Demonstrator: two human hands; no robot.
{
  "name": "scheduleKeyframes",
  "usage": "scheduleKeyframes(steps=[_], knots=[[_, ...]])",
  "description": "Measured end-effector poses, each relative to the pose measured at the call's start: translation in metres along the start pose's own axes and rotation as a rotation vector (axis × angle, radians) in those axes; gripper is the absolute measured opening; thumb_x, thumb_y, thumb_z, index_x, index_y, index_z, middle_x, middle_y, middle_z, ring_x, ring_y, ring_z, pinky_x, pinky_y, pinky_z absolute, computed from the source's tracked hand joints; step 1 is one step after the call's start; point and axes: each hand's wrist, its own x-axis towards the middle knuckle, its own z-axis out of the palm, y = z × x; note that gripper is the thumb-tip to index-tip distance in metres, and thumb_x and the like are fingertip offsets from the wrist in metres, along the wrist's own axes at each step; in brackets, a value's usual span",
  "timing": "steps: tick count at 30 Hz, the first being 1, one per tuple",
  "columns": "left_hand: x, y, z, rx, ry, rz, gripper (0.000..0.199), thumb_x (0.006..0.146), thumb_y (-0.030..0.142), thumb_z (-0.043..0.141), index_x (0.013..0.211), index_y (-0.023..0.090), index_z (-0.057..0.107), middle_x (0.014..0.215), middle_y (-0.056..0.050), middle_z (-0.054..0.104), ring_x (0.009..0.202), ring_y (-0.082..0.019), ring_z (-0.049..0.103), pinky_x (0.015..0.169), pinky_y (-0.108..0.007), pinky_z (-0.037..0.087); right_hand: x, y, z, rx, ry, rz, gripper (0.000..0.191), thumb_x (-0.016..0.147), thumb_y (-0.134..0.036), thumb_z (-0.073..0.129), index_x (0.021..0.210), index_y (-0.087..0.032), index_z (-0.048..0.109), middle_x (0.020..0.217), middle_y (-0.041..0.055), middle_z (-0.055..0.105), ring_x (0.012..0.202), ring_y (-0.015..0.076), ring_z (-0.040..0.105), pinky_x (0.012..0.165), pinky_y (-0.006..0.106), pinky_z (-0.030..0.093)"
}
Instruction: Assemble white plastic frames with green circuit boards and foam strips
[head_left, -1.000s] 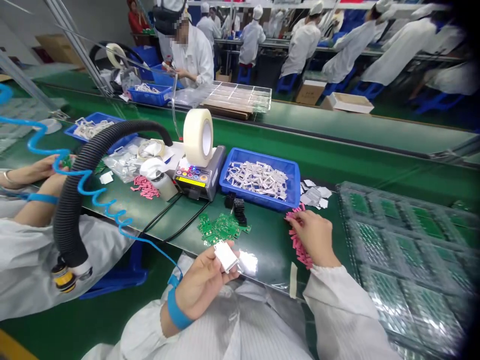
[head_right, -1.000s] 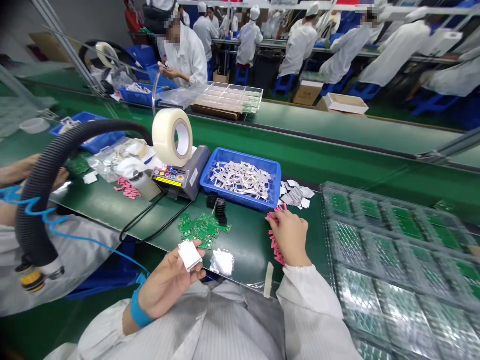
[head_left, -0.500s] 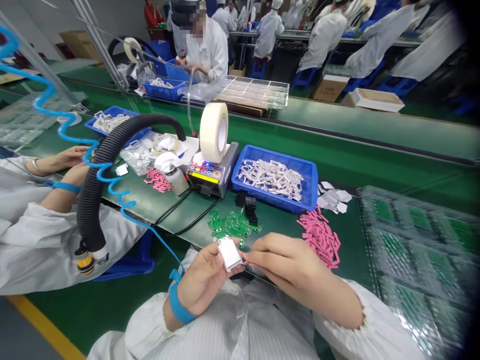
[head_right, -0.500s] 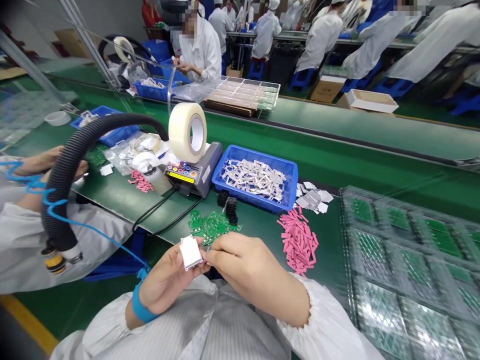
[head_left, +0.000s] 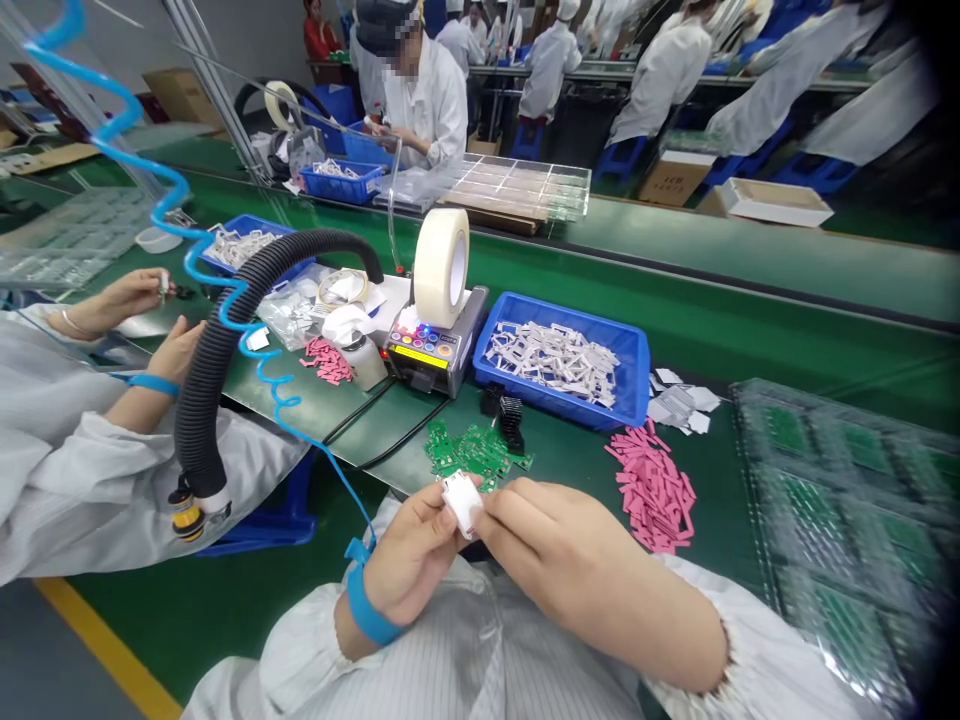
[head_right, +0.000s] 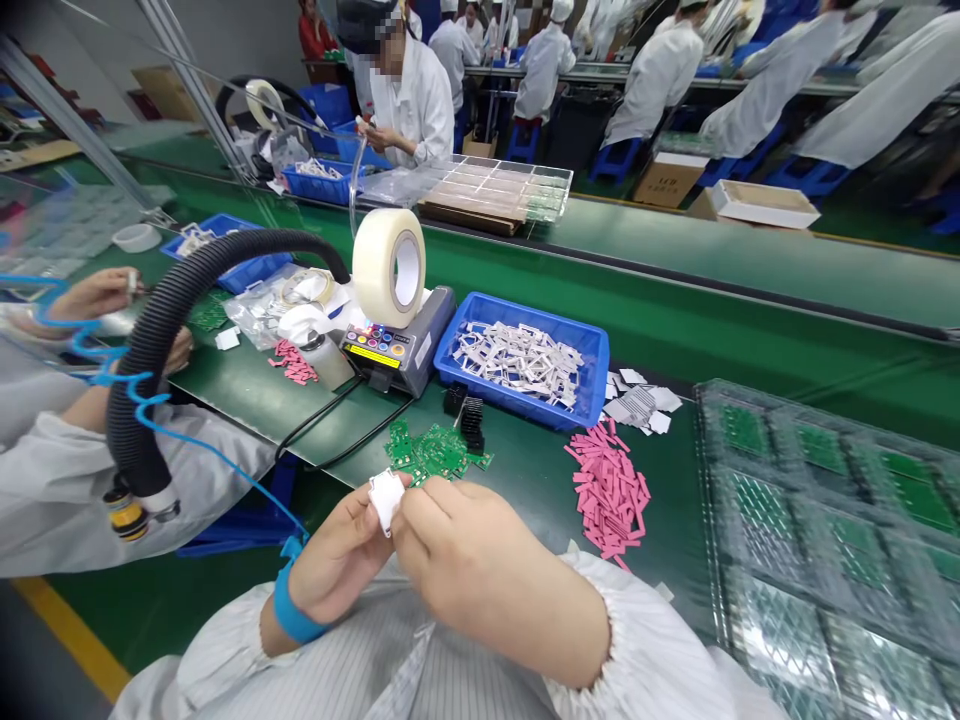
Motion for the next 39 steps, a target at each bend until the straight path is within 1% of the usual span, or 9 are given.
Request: scheduleKeyframes(steps=[6,9,12,16,22,26,31,36,39], knots=[[0.003,0.002,-0.003,-0.112,0.010,0.054,0.028,0.067,0.029,0.076,0.092,0.018,0.071,0.080,0.000,0.068,0.071,-0.009,0.057,0.066,-0.021,0.044,0.000,0.006,0.029,0.330,0.283,0.110,0.021,0.094,-0.026,0.043,0.101,-0.017,0.061,0.096,0.0094,0.062,0.089,0.0200,0.053,0.075,0.037,0.047],[0.004,0.003,-0.006,-0.164,0.014,0.084,0.025,0.071,0.030,0.073,0.095,0.022,0.070,0.090,0.000,0.070,0.080,-0.012,0.060,0.071,-0.026,0.048,-0.002,0.001,0.046,0.509,0.298,0.225,0.037,0.094,-0.044,0.038,0.121,-0.021,0.051,0.122,0.0129,0.051,0.109,0.0245,0.049,0.087,0.043,0.045],[0.005,0.000,-0.008,-0.157,-0.001,0.116,0.030,0.073,0.033,0.071,0.101,0.024,0.068,0.099,-0.002,0.069,0.096,-0.017,0.060,0.093,-0.037,0.045,0.001,-0.010,0.055,0.548,0.376,0.433,0.050,0.086,-0.056,0.047,0.119,-0.020,0.050,0.109,0.0124,0.054,0.101,0.0255,0.053,0.082,0.042,0.045],[0.004,-0.006,-0.010,-0.055,0.032,0.141,0.038,0.073,0.040,0.068,0.109,0.026,0.065,0.108,-0.005,0.066,0.106,-0.021,0.057,0.099,-0.042,0.040,0.012,-0.018,0.057,0.439,0.470,0.563,0.021,0.077,-0.038,0.064,0.090,-0.022,0.059,0.079,0.0023,0.057,0.077,0.0213,0.055,0.087,0.049,0.036],[-0.002,0.035,-0.015,0.701,0.118,0.561,0.042,0.066,0.016,0.074,0.106,0.027,0.069,0.124,-0.007,0.059,0.122,-0.027,0.046,0.109,-0.039,0.027,0.016,-0.004,0.052,0.494,0.382,0.484,0.014,0.073,-0.023,0.063,0.085,-0.022,0.058,0.074,-0.0003,0.060,0.072,0.0176,0.056,0.086,0.046,0.037],[-0.011,0.066,-0.013,1.155,-0.161,0.491,0.033,0.072,0.009,0.065,0.099,0.028,0.072,0.113,-0.009,0.068,0.119,-0.027,0.052,0.114,-0.048,0.007,0.019,0.001,0.046,0.441,0.271,0.414,0.014,0.071,-0.021,0.063,0.085,-0.022,0.060,0.074,-0.0007,0.060,0.073,0.0167,0.057,0.094,0.049,0.032],[-0.022,0.061,-0.018,1.122,-0.152,0.437,0.034,0.076,0.010,0.059,0.105,0.026,0.070,0.116,-0.009,0.068,0.113,-0.026,0.057,0.113,-0.046,0.015,0.030,-0.004,0.049,0.532,0.095,0.424,0.009,0.069,-0.021,0.066,0.078,-0.021,0.064,0.066,-0.0021,0.056,0.069,0.0161,0.053,0.090,0.048,0.035],[-0.026,0.044,-0.072,0.819,0.175,0.329,0.025,0.070,0.010,0.068,0.090,0.023,0.074,0.107,-0.007,0.072,0.109,-0.023,0.060,0.111,-0.038,0.026,0.050,0.003,0.080,1.301,0.088,0.819,0.021,0.058,-0.031,0.077,0.070,-0.019,0.065,0.065,-0.0025,0.057,0.065,0.0135,0.050,0.072,0.032,0.040],[-0.035,0.044,-0.134,0.237,0.457,0.255,0.023,0.072,0.005,0.065,0.092,0.014,0.073,0.099,-0.011,0.074,0.096,-0.021,0.067,0.097,-0.033,0.046,0.066,0.020,0.103,1.474,0.242,1.089,0.026,0.072,-0.042,0.066,0.083,-0.018,0.061,0.068,-0.0029,0.055,0.054,0.0087,0.047,0.057,0.026,0.040]])
